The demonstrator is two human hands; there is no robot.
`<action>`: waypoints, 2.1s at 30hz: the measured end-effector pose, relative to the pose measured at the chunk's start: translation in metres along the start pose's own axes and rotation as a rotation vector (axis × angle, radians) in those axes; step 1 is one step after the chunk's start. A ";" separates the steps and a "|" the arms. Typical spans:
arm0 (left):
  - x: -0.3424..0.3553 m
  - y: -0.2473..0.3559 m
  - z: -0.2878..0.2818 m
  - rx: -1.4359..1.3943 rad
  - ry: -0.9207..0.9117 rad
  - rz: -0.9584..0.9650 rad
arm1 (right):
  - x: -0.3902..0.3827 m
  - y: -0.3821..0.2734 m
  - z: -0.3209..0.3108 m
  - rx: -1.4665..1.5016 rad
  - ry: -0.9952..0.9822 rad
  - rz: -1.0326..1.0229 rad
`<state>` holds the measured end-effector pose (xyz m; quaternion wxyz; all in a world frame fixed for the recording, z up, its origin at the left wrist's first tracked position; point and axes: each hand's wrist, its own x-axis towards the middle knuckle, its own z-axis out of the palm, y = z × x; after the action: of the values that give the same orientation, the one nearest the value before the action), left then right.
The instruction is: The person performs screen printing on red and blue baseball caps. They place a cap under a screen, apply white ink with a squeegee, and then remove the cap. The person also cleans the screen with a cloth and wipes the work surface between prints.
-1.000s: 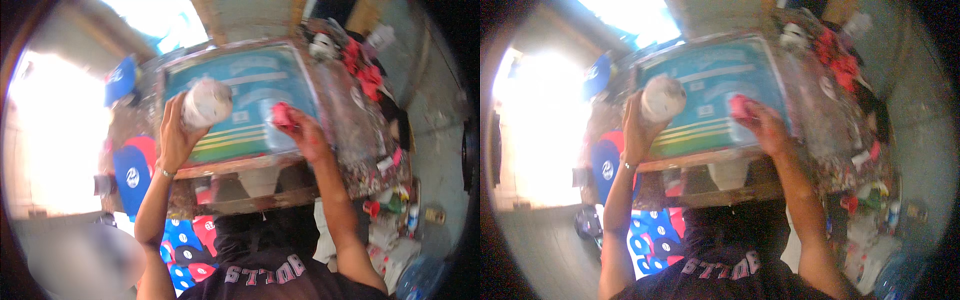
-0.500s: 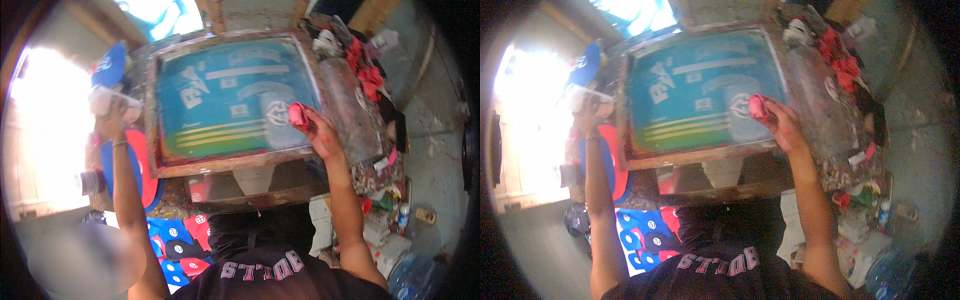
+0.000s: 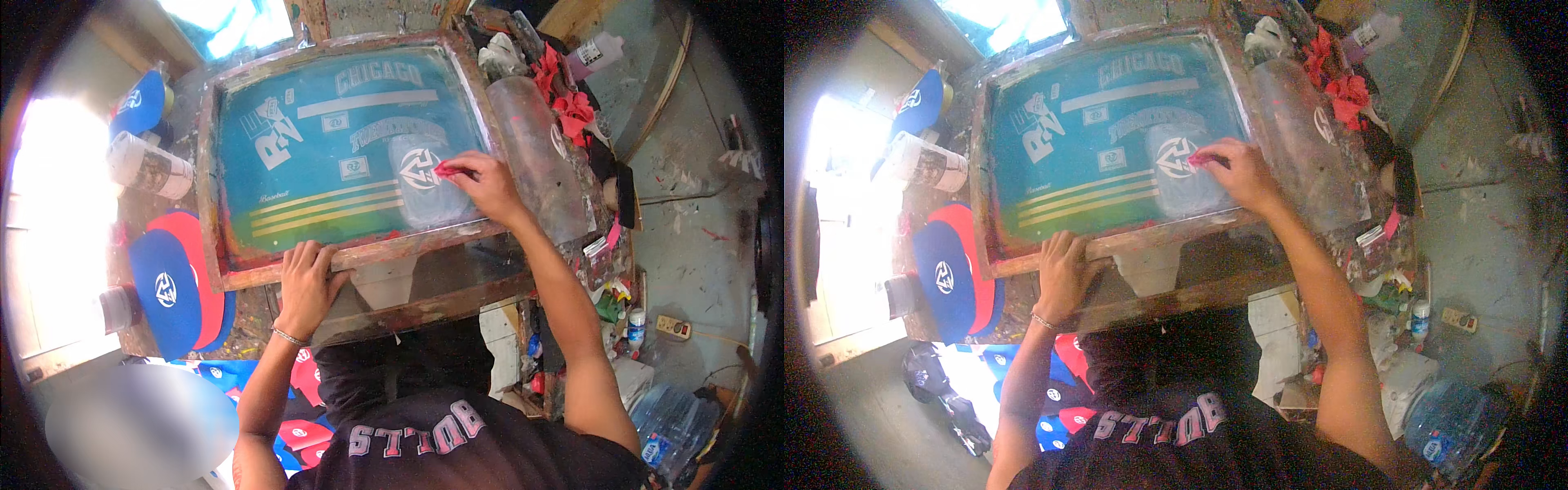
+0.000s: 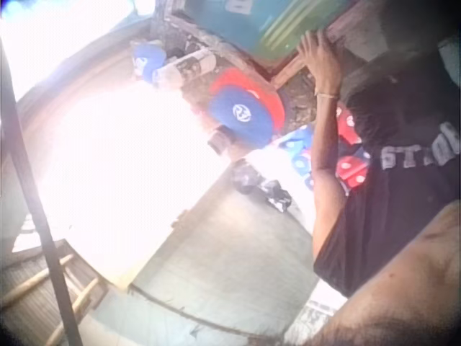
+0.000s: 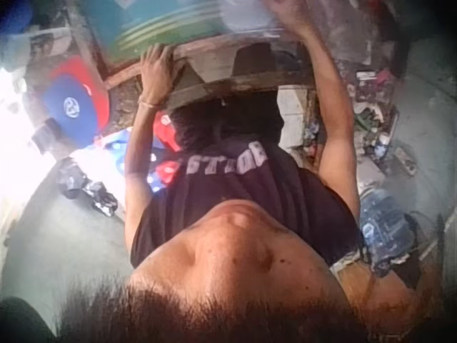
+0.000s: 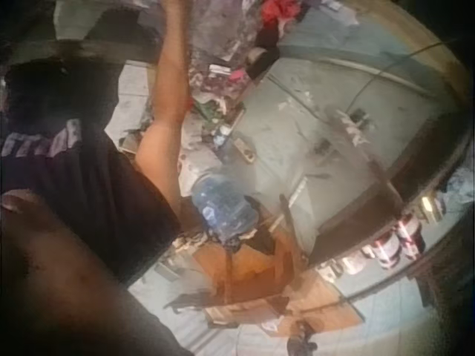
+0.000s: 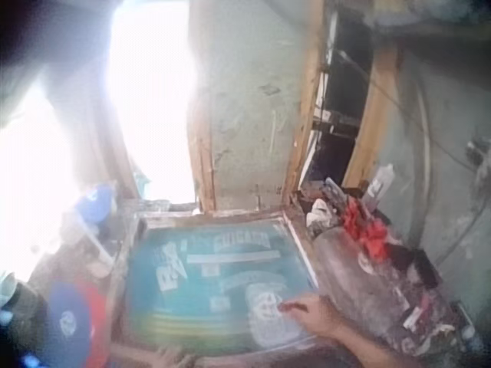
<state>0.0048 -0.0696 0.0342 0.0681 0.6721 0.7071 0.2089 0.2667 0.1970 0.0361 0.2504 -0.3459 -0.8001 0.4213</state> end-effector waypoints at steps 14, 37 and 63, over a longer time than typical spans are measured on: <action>0.017 0.016 -0.016 -0.112 0.077 0.016 | 0.050 0.009 -0.007 -0.579 -0.352 -0.456; 0.015 0.013 -0.023 -0.174 0.090 -0.002 | 0.067 -0.010 0.035 -0.118 -0.671 -0.477; 0.024 0.023 -0.028 -0.163 0.151 0.010 | 0.021 -0.011 -0.034 -0.343 -0.417 -0.232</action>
<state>0.0137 -0.0515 0.0727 0.0683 0.6501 0.6876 0.3161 0.2737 0.2256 0.0655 0.0651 -0.1951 -0.9280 0.3105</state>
